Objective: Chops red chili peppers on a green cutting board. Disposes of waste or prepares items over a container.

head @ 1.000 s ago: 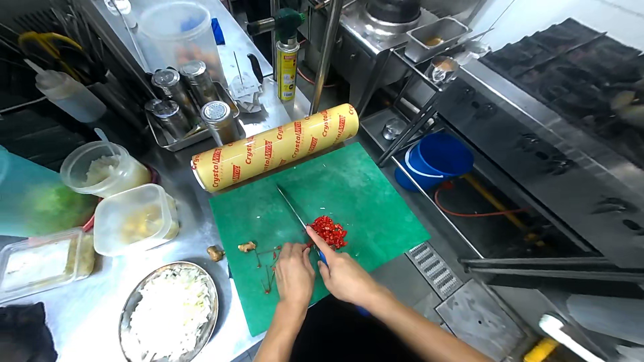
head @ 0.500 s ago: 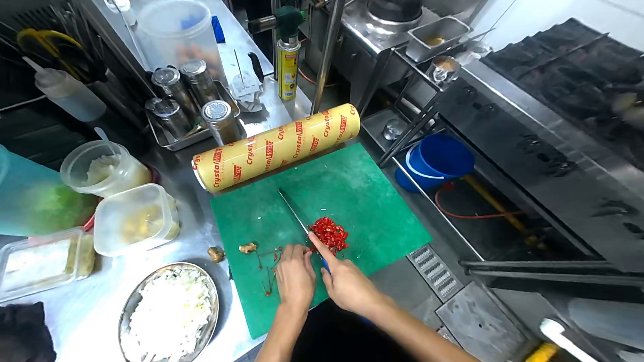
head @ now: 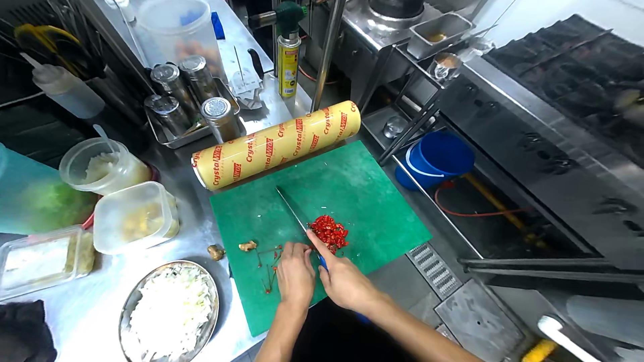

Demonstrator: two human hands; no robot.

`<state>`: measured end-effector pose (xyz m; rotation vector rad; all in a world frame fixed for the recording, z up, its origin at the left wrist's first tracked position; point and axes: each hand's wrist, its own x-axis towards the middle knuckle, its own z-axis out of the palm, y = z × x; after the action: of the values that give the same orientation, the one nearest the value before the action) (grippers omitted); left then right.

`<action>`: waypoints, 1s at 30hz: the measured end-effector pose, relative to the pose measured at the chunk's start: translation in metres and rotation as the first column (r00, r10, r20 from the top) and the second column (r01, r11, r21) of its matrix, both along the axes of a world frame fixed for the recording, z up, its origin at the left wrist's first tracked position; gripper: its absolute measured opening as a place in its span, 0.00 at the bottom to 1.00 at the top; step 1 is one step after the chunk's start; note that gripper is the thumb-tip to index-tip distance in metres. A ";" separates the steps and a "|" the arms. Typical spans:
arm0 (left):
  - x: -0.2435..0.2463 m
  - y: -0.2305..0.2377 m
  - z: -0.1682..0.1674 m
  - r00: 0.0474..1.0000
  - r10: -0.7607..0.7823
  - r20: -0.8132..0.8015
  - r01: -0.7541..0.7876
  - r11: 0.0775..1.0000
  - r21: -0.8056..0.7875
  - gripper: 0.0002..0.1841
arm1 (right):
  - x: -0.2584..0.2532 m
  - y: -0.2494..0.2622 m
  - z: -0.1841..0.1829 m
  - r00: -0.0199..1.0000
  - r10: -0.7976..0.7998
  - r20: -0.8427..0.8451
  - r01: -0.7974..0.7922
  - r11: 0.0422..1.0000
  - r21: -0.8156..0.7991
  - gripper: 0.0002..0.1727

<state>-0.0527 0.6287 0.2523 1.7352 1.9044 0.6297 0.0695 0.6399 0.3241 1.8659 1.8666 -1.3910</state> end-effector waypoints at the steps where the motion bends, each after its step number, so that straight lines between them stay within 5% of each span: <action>1: -0.001 0.000 0.001 1.000 0.001 -0.004 -0.001 1.000 -0.004 0.07 | 0.000 0.002 0.000 1.000 0.004 -0.001 -0.004 1.000 0.001 0.42; 18: -0.014 -0.008 0.006 0.995 -0.054 -0.084 0.051 0.998 -0.032 0.07 | 0.029 0.008 -0.007 0.998 0.063 -0.002 -0.063 0.995 0.078 0.41; 26: -0.051 -0.007 0.032 0.978 0.100 -0.184 -0.055 0.970 0.235 0.12 | 0.066 0.016 0.006 0.998 0.052 -0.028 -0.048 0.993 0.112 0.37; 30: -0.054 0.015 0.044 0.980 0.137 -0.141 -0.109 0.975 0.192 0.11 | 0.083 0.015 0.007 0.999 0.051 0.016 -0.053 0.988 0.145 0.38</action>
<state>-0.1069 0.6435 0.2960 1.8351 2.1328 0.7583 0.1529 0.6547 0.3314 1.8706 2.0460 -1.2560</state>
